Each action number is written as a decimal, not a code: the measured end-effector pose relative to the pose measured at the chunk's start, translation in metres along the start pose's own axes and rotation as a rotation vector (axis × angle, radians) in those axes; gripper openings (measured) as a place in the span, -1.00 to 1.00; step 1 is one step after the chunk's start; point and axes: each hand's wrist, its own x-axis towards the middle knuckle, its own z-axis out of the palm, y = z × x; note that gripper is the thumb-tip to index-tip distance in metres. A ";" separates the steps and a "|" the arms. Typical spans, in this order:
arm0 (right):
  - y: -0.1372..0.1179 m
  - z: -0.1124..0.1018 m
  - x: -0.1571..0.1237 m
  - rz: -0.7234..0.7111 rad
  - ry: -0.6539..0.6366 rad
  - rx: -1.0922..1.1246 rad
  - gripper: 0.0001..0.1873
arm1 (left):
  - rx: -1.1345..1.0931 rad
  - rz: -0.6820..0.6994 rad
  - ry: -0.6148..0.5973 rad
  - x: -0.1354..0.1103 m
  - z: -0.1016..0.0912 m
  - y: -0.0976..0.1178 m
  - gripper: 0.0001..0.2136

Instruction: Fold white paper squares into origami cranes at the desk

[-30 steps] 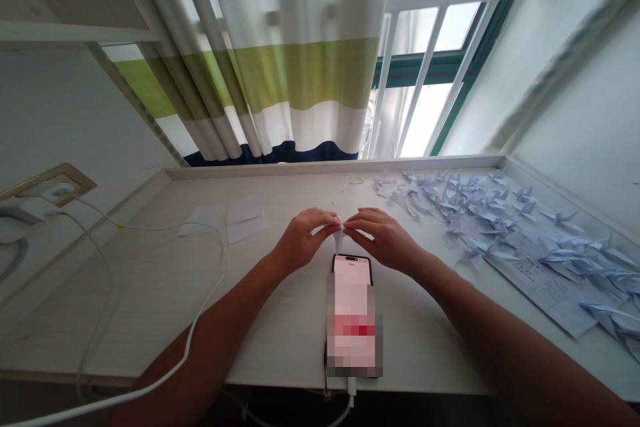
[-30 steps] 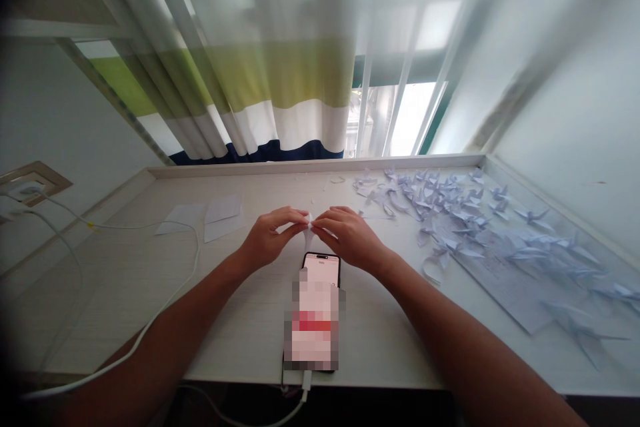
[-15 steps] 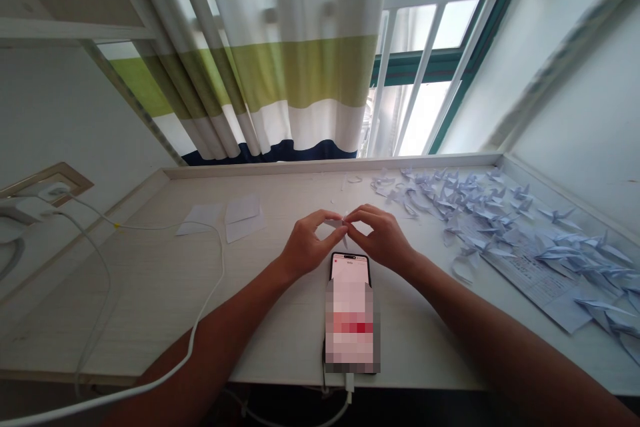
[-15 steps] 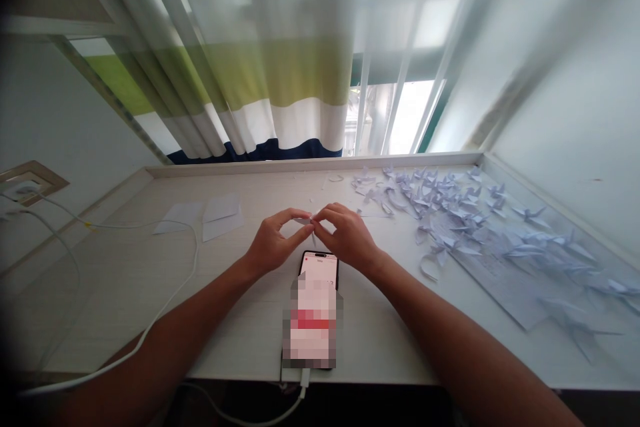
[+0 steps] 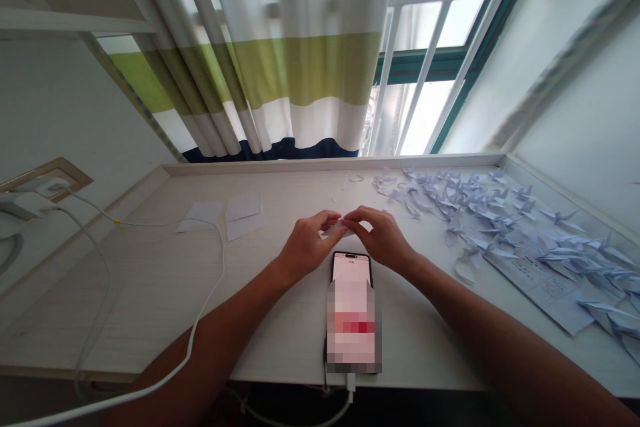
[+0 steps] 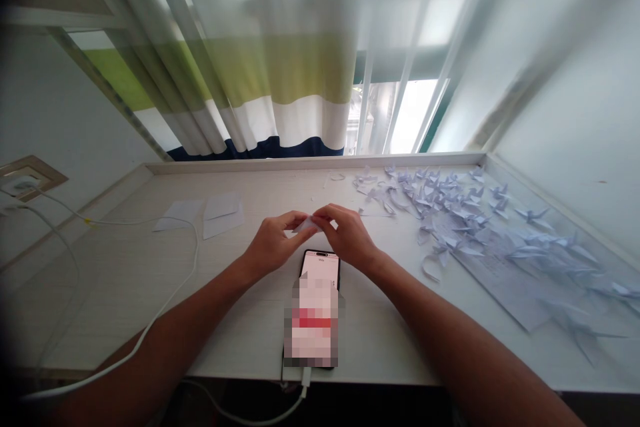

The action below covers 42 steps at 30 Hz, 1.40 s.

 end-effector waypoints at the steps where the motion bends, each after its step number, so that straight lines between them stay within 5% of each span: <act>1: -0.001 0.000 0.000 0.018 0.007 0.011 -0.88 | 0.014 -0.013 -0.037 0.000 -0.001 0.001 -0.73; 15: -0.007 -0.008 -0.002 0.202 -0.101 0.112 -0.71 | -0.403 -0.258 -0.376 0.005 -0.010 -0.001 -0.61; 22: -0.008 -0.011 0.002 0.320 -0.133 0.520 -0.59 | -0.401 -0.146 -0.307 0.009 -0.012 -0.003 -0.63; 31: 0.007 -0.013 0.000 0.193 -0.371 0.863 -0.41 | -0.487 -0.087 -0.245 0.014 -0.022 -0.012 -0.70; 36: -0.001 -0.012 -0.002 0.206 -0.400 0.690 -0.43 | -0.235 -0.007 -0.022 0.013 -0.016 -0.010 -0.76; 42: -0.003 -0.005 -0.005 0.136 -0.208 0.114 -0.42 | -0.169 -0.115 -0.031 0.012 -0.015 -0.007 -0.65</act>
